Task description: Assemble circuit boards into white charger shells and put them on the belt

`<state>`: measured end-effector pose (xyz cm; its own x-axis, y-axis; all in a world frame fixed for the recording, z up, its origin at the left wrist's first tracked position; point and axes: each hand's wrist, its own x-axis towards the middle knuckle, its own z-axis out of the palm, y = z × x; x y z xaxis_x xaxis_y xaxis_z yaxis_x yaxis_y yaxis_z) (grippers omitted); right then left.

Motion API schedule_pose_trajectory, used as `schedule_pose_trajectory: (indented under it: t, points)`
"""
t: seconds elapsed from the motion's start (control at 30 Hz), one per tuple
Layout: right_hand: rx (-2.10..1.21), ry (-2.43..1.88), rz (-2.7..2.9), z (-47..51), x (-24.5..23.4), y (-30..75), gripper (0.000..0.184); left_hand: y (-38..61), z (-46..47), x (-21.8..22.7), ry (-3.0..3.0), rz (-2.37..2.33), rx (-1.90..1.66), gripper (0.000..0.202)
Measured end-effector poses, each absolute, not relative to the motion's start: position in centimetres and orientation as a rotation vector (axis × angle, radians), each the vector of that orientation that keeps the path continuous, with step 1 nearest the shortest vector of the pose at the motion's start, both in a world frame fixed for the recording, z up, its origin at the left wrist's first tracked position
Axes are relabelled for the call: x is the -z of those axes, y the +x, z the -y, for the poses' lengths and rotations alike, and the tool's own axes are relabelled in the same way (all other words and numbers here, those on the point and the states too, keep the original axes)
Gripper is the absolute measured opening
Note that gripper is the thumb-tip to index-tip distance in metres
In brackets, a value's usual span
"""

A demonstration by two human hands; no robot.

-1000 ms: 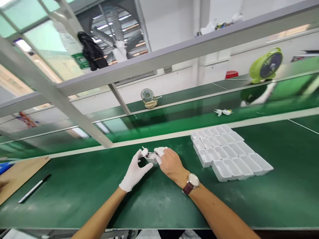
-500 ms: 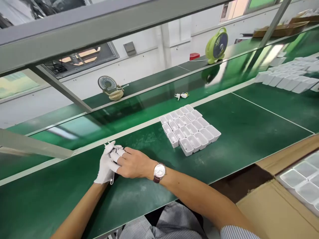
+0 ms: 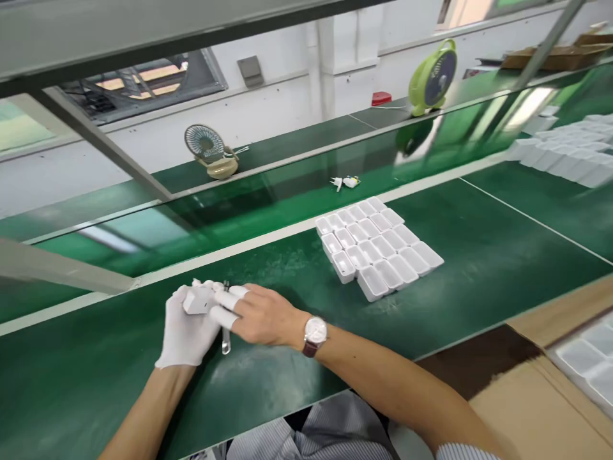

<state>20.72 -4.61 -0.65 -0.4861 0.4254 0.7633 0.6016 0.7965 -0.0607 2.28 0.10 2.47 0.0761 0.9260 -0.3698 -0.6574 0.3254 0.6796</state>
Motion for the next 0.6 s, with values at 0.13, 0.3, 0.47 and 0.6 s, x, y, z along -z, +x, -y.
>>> schedule_pose_trajectory:
  t: [0.13,0.3,0.47,0.6]
  points:
    - [-0.279,-0.813,1.849,5.1,0.7,20.7,0.04,2.1,1.0,-2.3,0.213,-0.789,-1.155,0.02]
    - [-0.639,-0.834,1.477,5.9,0.9,19.3,0.034,1.8,2.4,-2.1,0.089,-0.68,-1.048,0.025]
    - [-0.736,-0.868,1.425,7.0,1.8,18.4,0.036,1.9,3.1,-1.3,0.027,-0.556,-0.98,0.026]
    - [-0.734,-0.884,1.502,7.2,2.2,18.5,0.038,2.0,3.4,-0.7,0.005,-0.52,-0.992,0.027]
